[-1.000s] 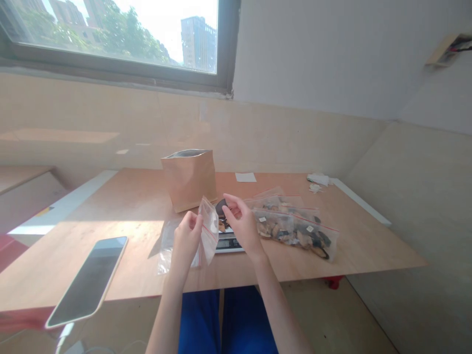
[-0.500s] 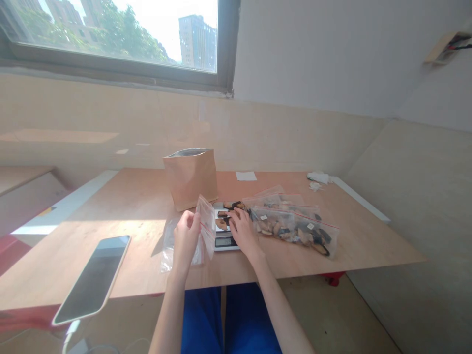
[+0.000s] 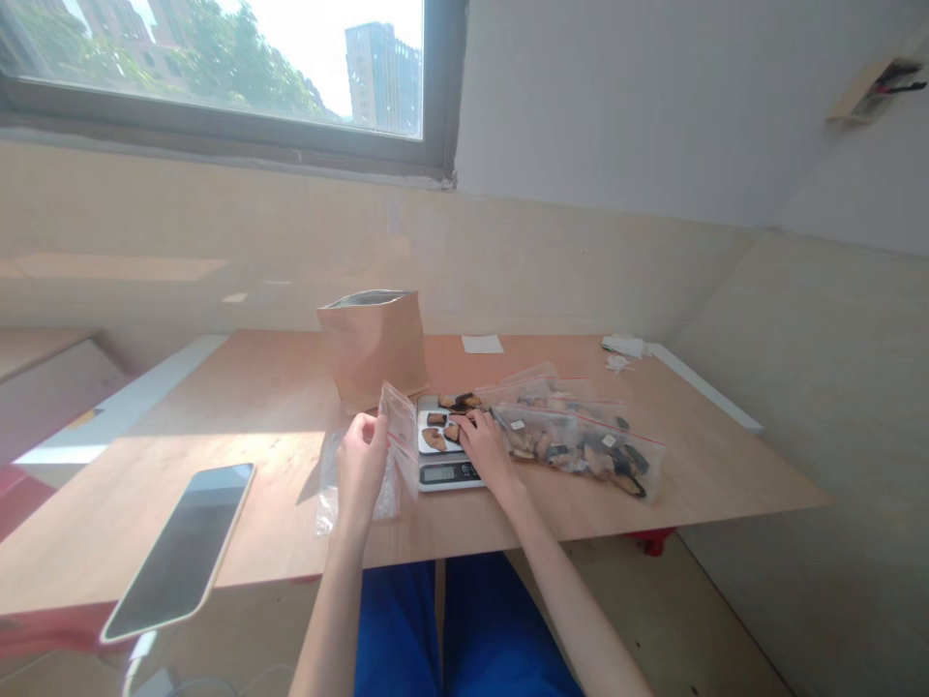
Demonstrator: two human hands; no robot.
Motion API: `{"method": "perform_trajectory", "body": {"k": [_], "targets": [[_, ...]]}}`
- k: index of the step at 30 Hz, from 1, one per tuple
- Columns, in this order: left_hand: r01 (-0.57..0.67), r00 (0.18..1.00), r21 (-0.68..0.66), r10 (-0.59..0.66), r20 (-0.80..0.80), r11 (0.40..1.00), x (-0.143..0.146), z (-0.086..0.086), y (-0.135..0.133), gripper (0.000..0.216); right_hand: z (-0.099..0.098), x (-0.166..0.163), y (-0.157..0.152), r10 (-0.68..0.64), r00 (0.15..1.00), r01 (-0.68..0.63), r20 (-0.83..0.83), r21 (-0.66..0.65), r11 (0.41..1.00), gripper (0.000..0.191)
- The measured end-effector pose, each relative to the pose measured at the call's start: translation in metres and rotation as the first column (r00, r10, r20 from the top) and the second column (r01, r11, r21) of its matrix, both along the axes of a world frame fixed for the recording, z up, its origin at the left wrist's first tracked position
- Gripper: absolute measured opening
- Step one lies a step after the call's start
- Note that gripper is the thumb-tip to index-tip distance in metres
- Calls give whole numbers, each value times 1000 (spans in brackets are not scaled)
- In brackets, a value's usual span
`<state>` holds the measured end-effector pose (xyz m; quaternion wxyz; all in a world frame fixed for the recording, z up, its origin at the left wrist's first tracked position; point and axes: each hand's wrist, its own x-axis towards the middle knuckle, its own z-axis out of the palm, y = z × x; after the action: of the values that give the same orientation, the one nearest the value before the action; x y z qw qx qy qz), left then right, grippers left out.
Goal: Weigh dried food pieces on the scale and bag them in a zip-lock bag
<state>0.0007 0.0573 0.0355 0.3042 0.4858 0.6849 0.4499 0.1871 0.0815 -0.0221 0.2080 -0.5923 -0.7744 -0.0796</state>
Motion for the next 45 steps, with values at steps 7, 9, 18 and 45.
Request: {"method": "perform_trajectory", "body": {"k": [7, 9, 18, 45], "targets": [[7, 1000, -6, -7, -13, 1000, 0, 1, 1, 28, 11, -2, 3, 12, 1000, -11, 11, -53, 999, 21], [12, 1000, -4, -12, -19, 1000, 0, 0, 0, 28, 14, -3, 3, -16, 1000, 14, -24, -96, 995, 22], [44, 998, 57, -42, -41, 997, 2, -8, 0, 31, 42, -21, 11, 31, 802, -117, -596, -106, 987, 21], [98, 991, 172, -112, 74, 980, 25, -13, -17, 31, 92, -74, 13, 8, 770, -228, -638, -263, 937, 13]]}}
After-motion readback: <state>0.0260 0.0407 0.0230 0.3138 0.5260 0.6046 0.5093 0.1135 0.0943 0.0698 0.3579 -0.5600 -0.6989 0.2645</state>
